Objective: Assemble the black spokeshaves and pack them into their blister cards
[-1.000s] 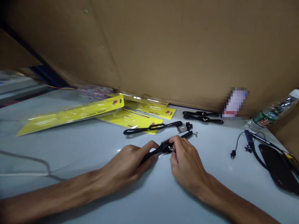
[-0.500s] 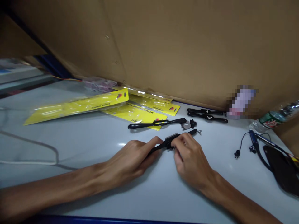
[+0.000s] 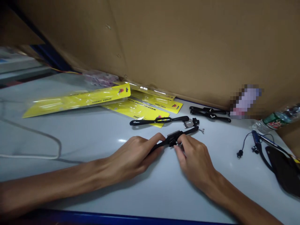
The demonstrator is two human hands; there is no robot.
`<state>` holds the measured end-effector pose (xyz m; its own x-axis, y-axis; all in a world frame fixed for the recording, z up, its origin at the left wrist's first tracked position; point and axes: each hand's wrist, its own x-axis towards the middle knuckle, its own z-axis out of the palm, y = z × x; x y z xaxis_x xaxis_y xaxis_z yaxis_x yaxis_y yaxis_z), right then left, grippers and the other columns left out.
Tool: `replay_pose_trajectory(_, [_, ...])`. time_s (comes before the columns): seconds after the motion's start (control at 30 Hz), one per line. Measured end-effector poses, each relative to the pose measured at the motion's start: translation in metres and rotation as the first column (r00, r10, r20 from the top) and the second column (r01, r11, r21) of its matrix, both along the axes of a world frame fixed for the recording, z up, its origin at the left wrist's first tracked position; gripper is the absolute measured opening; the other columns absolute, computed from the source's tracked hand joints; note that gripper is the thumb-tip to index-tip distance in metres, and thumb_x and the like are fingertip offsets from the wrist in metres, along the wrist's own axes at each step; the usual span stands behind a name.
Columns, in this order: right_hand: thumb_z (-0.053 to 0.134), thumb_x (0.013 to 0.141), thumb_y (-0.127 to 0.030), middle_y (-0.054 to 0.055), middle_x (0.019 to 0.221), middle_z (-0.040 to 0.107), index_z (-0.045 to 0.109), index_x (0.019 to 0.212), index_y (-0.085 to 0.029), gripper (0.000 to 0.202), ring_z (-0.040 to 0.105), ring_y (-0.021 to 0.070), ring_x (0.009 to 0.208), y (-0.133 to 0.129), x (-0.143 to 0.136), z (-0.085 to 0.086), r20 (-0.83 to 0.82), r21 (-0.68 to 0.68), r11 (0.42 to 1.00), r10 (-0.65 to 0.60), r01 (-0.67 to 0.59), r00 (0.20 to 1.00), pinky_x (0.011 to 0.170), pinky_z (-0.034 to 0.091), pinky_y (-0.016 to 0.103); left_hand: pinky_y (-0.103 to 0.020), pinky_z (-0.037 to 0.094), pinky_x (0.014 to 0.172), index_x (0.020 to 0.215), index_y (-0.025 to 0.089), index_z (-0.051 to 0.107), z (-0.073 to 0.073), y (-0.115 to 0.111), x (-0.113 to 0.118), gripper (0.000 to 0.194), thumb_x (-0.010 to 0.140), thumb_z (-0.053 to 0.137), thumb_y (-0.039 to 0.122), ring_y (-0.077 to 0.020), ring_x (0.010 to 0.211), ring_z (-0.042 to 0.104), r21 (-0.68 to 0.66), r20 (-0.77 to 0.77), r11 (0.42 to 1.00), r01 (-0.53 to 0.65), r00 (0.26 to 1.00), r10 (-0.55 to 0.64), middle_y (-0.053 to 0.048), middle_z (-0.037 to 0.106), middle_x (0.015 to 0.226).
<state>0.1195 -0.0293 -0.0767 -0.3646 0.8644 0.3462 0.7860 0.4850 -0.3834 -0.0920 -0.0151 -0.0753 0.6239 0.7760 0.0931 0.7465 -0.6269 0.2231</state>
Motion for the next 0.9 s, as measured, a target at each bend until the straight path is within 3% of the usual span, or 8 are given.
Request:
replay_pose_trajectory(0.1, [0.048,0.099,-0.013,0.003,0.084,0.064,0.057,0.09,-0.02,0.014,0.059,0.0173,0.074,0.002,-0.001,-0.004,0.012,0.084,0.992,0.088,-0.089,0.996,0.067,0.044,0.03,-0.032,0.024,0.047,0.105,0.018,0.047,-0.004,-0.001,-0.001,0.013,0.096,0.039,0.016,-0.022,0.05,0.064,0.082,-0.013,0.995,0.057,0.998,-0.056,0.001,0.065,0.06])
replay_pose_trajectory(0.2, [0.05,0.097,-0.011,0.003,0.083,0.065,0.055,0.09,-0.02,0.012,0.06,0.0164,0.074,0.002,-0.003,-0.005,-0.066,0.099,0.99,0.111,-0.104,0.992,0.068,0.044,0.029,-0.031,0.027,0.046,0.102,0.019,0.047,-0.007,-0.002,-0.004,0.014,0.094,0.039,0.011,-0.0201,0.049,0.062,0.194,-0.033,0.974,0.121,0.993,-0.116,0.001,0.064,0.06])
replay_pose_trajectory(0.33, [0.052,0.096,-0.011,0.002,0.08,0.065,0.054,0.084,-0.021,0.016,0.059,0.0159,0.072,0.0,0.0,0.003,-0.111,-0.024,0.992,0.122,-0.126,0.986,0.067,0.044,0.029,-0.028,0.037,0.049,0.115,0.016,0.047,-0.008,-0.001,-0.011,0.028,0.091,0.037,0.004,-0.0194,0.056,0.063,0.37,-0.067,0.907,0.2,0.98,-0.189,-0.001,0.065,0.066])
replay_pose_trajectory(0.43, [0.052,0.094,-0.013,0.001,0.08,0.066,0.055,0.082,-0.022,0.015,0.06,0.0158,0.072,-0.001,0.006,0.01,-0.122,-0.151,0.983,0.09,-0.108,0.988,0.067,0.045,0.029,-0.029,0.036,0.048,0.119,0.014,0.048,-0.009,0.001,-0.013,0.03,0.094,0.034,0.005,-0.0201,0.054,0.063,0.441,-0.068,0.877,0.191,0.981,-0.179,-0.001,0.066,0.066])
replay_pose_trajectory(0.6, [0.052,0.086,-0.01,0.001,0.074,0.065,0.055,0.08,-0.022,0.014,0.056,0.0156,0.062,0.001,0.015,0.012,-0.036,-0.186,0.983,-0.001,-0.006,0.999,0.059,0.041,0.03,-0.029,0.03,0.045,0.11,0.018,0.052,-0.01,0.01,-0.014,0.021,0.099,0.033,0.019,-0.0196,0.048,0.061,0.236,0.088,0.972,0.02,0.995,-0.041,0.001,0.066,0.061])
replay_pose_trajectory(0.7, [0.056,0.088,-0.014,0.002,0.076,0.067,0.058,0.085,-0.021,0.008,0.056,0.0157,0.062,0.003,0.016,0.013,-0.028,-0.157,0.987,-0.04,0.035,0.999,0.059,0.041,0.03,-0.029,0.034,0.048,0.113,0.018,0.055,-0.008,0.02,-0.019,0.025,0.101,0.035,0.028,-0.0193,0.051,0.063,0.125,0.173,0.99,-0.058,0.984,0.036,0.0,0.069,0.065])
replay_pose_trajectory(0.8, [0.059,0.093,-0.025,0.002,0.074,0.067,0.06,0.081,-0.021,0.013,0.057,0.0157,0.063,0.011,0.024,0.018,0.001,-0.087,0.993,-0.086,0.085,0.996,0.061,0.039,0.03,-0.029,0.039,0.053,0.116,0.019,0.058,-0.007,0.032,-0.026,0.031,0.102,0.035,0.035,-0.0184,0.057,0.063,0.022,0.234,0.996,-0.085,0.969,0.077,-0.002,0.072,0.073])
replay_pose_trajectory(0.9, [0.051,0.101,-0.03,0.003,0.079,0.07,0.064,0.082,-0.02,0.025,0.059,0.0171,0.068,0.029,0.048,0.027,0.121,0.061,0.959,-0.281,0.276,0.952,0.065,0.038,0.031,-0.029,0.041,0.056,0.11,0.02,0.061,-0.008,0.039,-0.031,0.034,0.102,0.034,0.038,-0.0193,0.062,0.064,-0.003,0.2,0.997,-0.079,0.977,0.078,-0.003,0.072,0.075])
